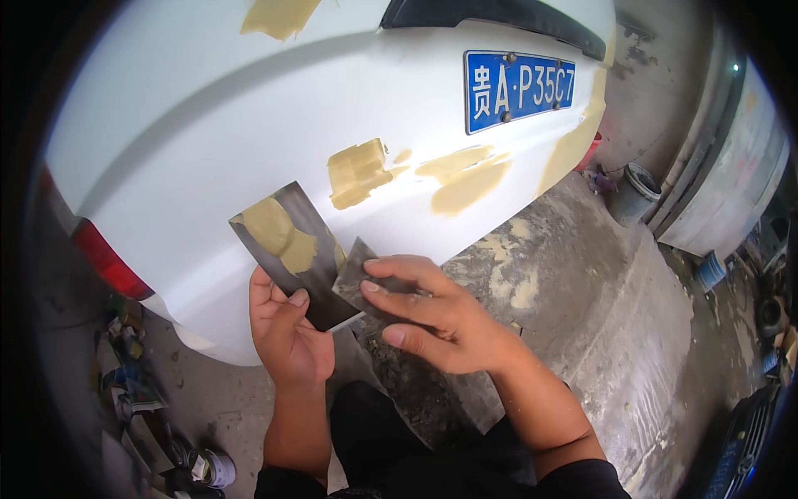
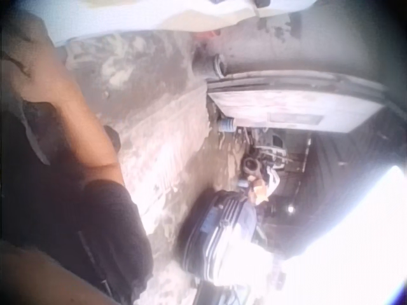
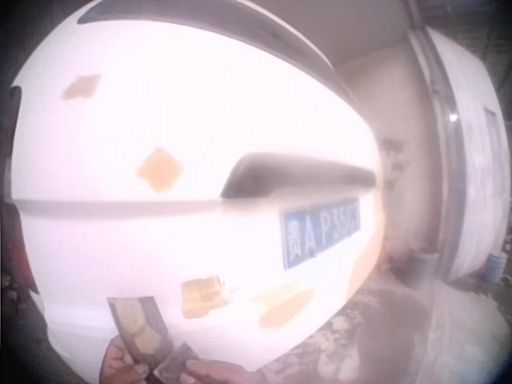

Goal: The person applies beige body filler to the rear panel of a white vehicle using a handheld spreader and a mixing board.

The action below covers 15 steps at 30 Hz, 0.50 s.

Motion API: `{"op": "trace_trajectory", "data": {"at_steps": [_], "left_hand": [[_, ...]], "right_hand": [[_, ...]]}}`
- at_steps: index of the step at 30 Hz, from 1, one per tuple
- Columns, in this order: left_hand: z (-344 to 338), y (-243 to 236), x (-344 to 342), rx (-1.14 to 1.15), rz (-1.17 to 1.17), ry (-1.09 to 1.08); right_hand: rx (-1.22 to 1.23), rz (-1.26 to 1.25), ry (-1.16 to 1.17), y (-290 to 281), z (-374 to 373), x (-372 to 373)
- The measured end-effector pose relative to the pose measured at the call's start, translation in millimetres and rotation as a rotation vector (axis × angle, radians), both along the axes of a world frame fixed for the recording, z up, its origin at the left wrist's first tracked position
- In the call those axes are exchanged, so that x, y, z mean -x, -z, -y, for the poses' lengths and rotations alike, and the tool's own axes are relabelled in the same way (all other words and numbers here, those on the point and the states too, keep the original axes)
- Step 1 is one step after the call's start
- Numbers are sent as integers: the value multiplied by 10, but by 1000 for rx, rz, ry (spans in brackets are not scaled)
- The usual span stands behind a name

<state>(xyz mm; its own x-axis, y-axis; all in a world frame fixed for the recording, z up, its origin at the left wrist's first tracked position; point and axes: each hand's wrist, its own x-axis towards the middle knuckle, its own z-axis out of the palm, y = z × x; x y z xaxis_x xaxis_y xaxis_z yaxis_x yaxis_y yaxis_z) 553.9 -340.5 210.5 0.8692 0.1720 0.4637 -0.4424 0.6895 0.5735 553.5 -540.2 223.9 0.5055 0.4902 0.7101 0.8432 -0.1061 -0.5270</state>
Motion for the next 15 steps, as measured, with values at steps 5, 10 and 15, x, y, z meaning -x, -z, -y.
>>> {"op": "trace_trajectory", "data": {"at_steps": [5,10,15], "left_hand": [[-210,-95,-13,-11,188,-55],[-684,106,-288,-185,204,-165],[-705,275,-394,-230,231,-193]], "right_hand": [[304,252,597,-165,82,-287],[266,380,928,-381,-317,-667],[421,301,969,-181,-475,-623]]}}
